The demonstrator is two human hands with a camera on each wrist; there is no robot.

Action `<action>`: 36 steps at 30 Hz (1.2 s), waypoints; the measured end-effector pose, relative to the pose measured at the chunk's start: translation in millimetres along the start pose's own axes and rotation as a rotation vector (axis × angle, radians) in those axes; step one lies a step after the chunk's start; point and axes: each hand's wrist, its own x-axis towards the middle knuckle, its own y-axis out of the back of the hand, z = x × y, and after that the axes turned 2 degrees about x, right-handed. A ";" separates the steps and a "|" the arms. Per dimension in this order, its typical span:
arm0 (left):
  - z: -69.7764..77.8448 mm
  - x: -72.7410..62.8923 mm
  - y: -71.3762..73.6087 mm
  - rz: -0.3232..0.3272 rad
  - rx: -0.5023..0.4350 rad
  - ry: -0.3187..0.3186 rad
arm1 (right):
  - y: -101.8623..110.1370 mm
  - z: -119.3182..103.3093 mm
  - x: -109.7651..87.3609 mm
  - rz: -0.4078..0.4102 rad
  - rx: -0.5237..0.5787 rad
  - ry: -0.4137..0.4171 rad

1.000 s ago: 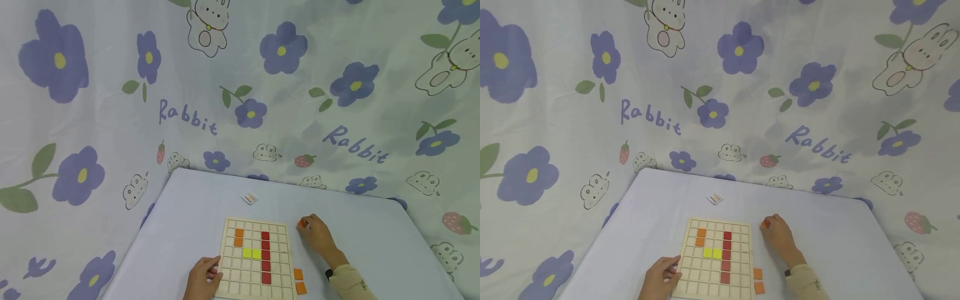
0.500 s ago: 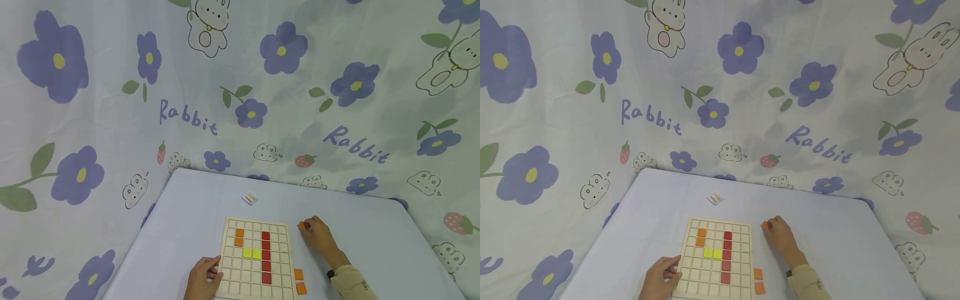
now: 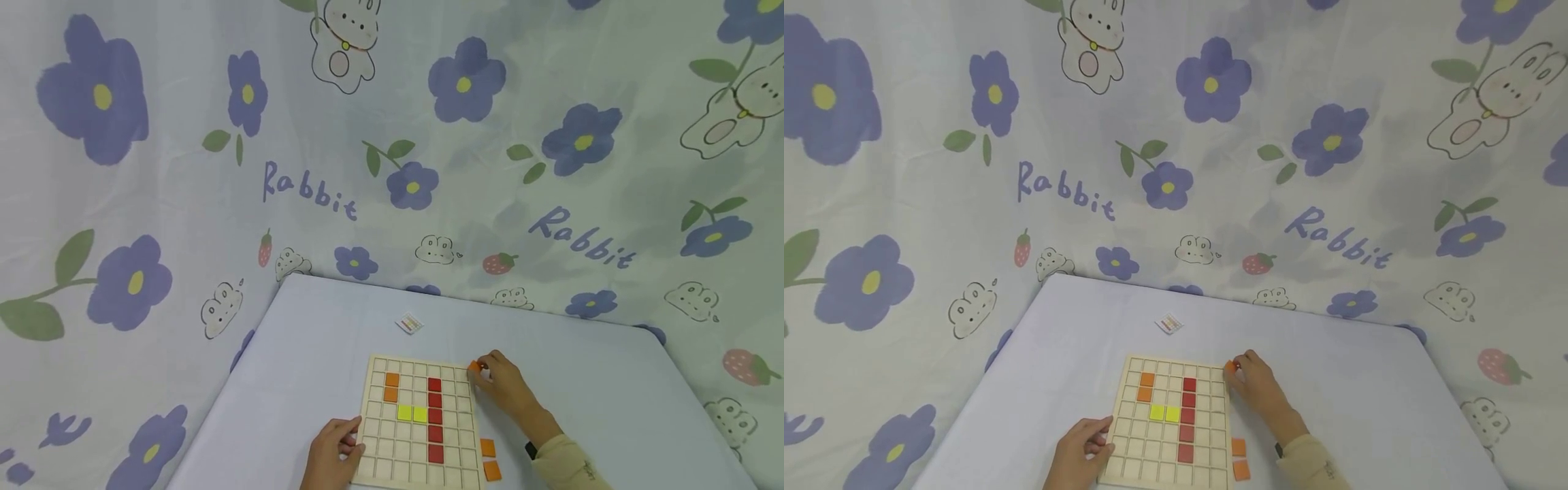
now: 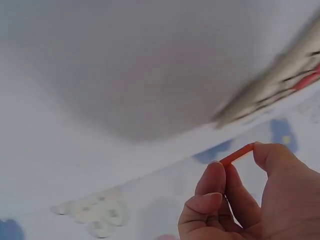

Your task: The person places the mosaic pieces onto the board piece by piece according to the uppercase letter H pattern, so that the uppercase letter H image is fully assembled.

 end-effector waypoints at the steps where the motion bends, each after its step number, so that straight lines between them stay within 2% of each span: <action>1: 0.4 0.2 0.4 -0.004 0.001 0.007 | -1.0 -9.2 -0.6 0.003 0.013 0.047; 7: 2.1 -0.3 2.3 -0.024 -0.020 0.002 | -10.1 -60.5 -10.6 -0.015 0.047 0.359; 12: -0.2 0.8 1.1 -0.025 -0.013 0.005 | -22.5 -90.7 -18.7 -0.069 0.002 0.515; 15: -1.8 1.2 0.4 -0.018 -0.005 0.017 | -31.6 -102.8 -21.1 -0.130 -0.021 0.532; 19: -1.2 -0.1 0.6 -0.013 -0.004 -0.008 | -43.2 -113.2 -22.6 -0.195 -0.070 0.517; 27: 0.2 -0.3 1.6 -0.009 -0.005 0.000 | -61.6 -114.0 -21.2 -0.190 -0.119 0.565; 36: -0.2 0.8 2.0 -0.012 0.010 0.011 | -60.4 -117.5 -22.6 -0.197 -0.101 0.584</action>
